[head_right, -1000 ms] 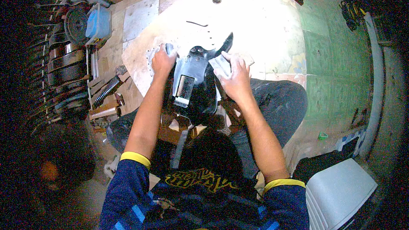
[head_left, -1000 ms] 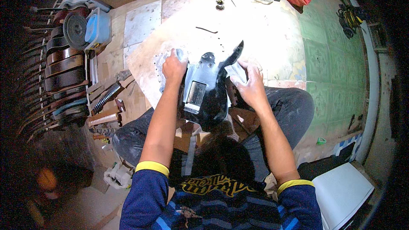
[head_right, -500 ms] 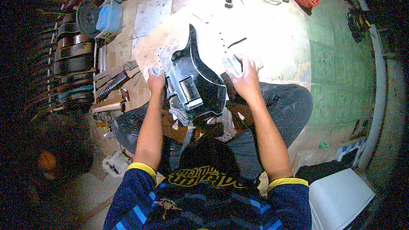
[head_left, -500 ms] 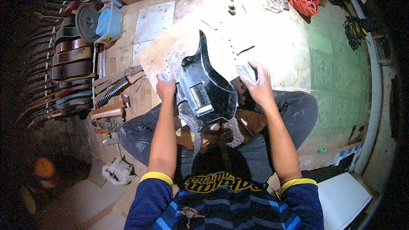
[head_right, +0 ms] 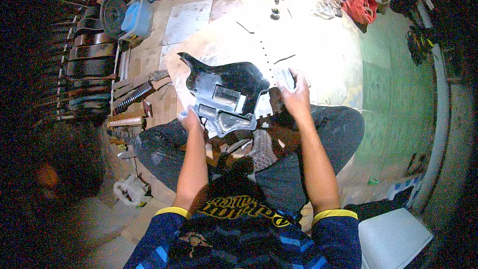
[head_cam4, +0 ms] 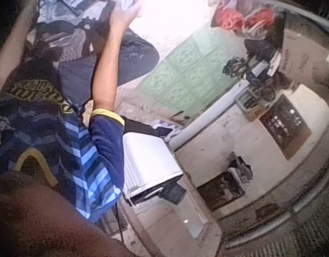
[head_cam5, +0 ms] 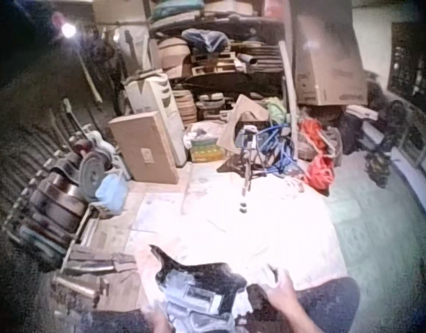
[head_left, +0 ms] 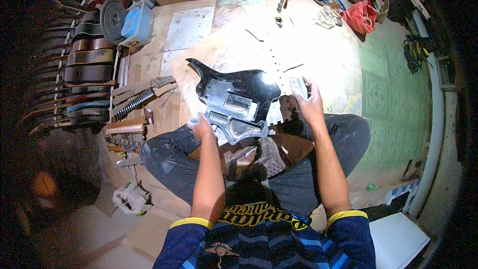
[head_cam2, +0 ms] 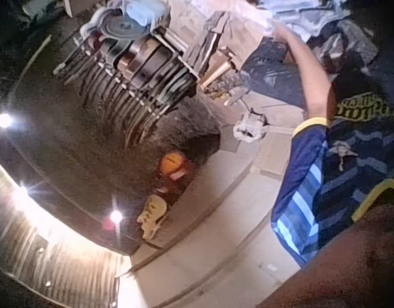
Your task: The person sands the surface and edges of a black guitar body using a sanding block.
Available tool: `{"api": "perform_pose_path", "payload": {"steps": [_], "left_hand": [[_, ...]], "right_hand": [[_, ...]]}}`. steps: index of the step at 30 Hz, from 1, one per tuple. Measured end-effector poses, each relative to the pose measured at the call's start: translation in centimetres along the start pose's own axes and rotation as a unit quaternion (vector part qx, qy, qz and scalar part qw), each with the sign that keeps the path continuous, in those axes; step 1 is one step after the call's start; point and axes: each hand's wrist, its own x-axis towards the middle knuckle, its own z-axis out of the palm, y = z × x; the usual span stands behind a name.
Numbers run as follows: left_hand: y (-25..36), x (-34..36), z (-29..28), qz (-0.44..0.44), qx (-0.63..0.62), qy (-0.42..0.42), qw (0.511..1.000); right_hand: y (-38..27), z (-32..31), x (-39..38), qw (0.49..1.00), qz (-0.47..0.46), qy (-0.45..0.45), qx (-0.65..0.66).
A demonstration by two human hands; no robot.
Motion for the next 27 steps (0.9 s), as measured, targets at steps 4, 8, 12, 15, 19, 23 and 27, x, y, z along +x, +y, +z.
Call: {"api": "perform_pose_path", "payload": {"steps": [4, 8, 12, 15, 19, 23, 27], "left_hand": [[-1.4, -2.8, 0.2, -0.005, -0.006, 0.022, 1.000], [-3.8, -4.8, -0.4, 0.051, -0.004, 0.011, 0.999], [-4.0, -7.5, -1.4, 0.066, 0.069, -0.119, 0.988], [-3.2, -10.1, -2.3, 0.065, 0.159, -0.194, 0.966], [-3.1, -12.6, -2.5, 0.126, 0.228, -0.281, 0.924], [-2.0, -13.0, -2.9, 0.252, 0.349, -0.351, 0.831], [5.6, -10.3, -4.0, 0.287, 0.328, -0.373, 0.819]], "right_hand": [[0.5, -0.1, 0.0, 1.000, 0.009, -0.006, -0.011], [0.4, 0.6, -1.0, 0.997, 0.076, -0.023, 0.023], [3.6, 1.6, -1.2, 0.972, 0.199, -0.040, 0.115], [4.3, 2.8, -0.6, 0.948, 0.283, -0.045, 0.141], [5.6, 3.9, 1.8, 0.967, 0.220, -0.009, 0.131], [3.3, 3.4, 3.9, 0.988, 0.144, -0.026, 0.044], [1.7, 3.2, 4.1, 0.981, -0.076, -0.011, -0.177]]}}
